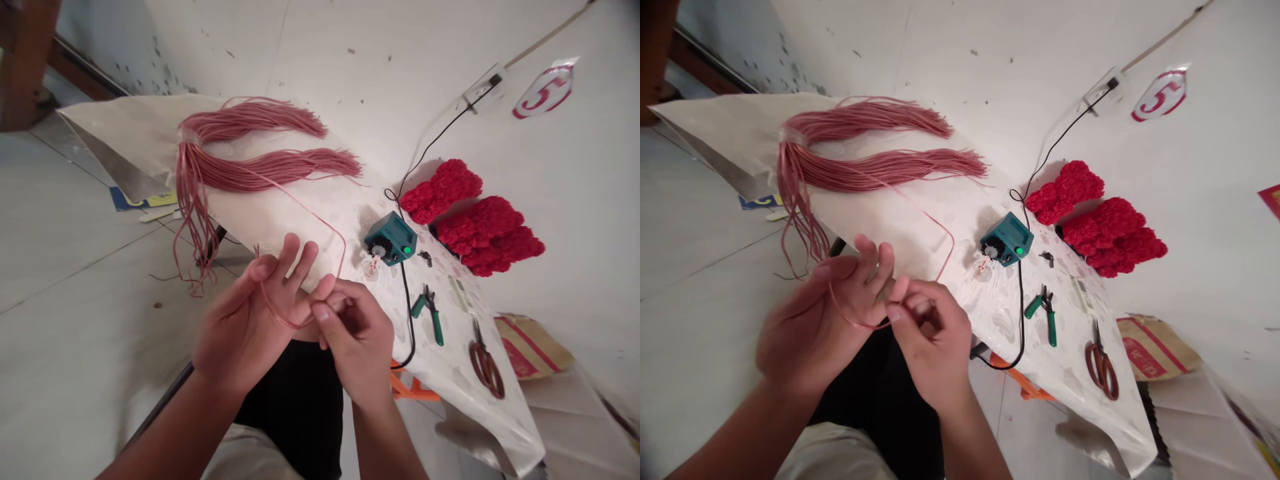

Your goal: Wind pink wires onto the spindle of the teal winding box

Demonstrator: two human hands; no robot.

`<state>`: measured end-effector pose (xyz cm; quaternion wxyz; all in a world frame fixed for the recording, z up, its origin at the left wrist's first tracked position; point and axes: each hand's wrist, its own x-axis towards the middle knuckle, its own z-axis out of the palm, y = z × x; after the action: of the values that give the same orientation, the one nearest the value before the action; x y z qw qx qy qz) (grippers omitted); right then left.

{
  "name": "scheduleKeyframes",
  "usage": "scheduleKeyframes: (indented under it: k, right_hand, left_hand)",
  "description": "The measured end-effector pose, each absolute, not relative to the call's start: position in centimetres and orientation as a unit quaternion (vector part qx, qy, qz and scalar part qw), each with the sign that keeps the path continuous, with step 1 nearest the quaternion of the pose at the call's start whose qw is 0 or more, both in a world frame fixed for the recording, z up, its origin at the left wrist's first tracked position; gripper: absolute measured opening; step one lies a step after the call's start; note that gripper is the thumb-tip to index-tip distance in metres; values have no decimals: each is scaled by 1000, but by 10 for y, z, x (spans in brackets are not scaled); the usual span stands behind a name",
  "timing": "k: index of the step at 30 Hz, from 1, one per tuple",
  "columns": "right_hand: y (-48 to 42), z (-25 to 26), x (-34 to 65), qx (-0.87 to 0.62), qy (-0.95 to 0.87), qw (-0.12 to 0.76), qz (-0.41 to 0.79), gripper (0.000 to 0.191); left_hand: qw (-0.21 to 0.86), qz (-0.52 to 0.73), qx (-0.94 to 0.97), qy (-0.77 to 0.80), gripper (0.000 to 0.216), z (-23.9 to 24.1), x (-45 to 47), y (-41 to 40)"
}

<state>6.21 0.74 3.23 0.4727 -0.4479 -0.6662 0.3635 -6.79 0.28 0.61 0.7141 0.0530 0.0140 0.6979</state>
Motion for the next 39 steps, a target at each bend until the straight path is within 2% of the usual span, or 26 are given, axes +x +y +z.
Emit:
scheduleKeyframes:
  k: [4, 14, 23, 26, 31, 35, 39]
  right_hand:
    - [0, 33, 63, -469, -670, 491, 301, 5]
    - [-12, 39, 63, -512, -697, 447, 230, 5]
    - [-10, 36, 56, -494, -729, 461, 112, 12]
    - [-8, 34, 55, -502, -712, 471, 141, 13]
    - [-5, 32, 56, -511, -657, 491, 259, 13]
    - [-4, 32, 56, -512, -626, 499, 311, 11]
    - [-4, 32, 60, -497, -611, 510, 345, 12]
  left_hand:
    - [715, 696, 70, 6, 24, 7, -67, 0]
    - [691, 715, 105, 21, 34, 6, -68, -4]
    - [703, 703, 109, 26, 19, 2, -58, -8]
    - [702, 701, 123, 26, 17, 1, -56, -9]
    - [709, 693, 131, -16, 23, 0, -54, -9]
    - [723, 682, 104, -43, 19, 1, -54, -8]
    - [739, 668, 47, -78, 28, 2, -57, -6]
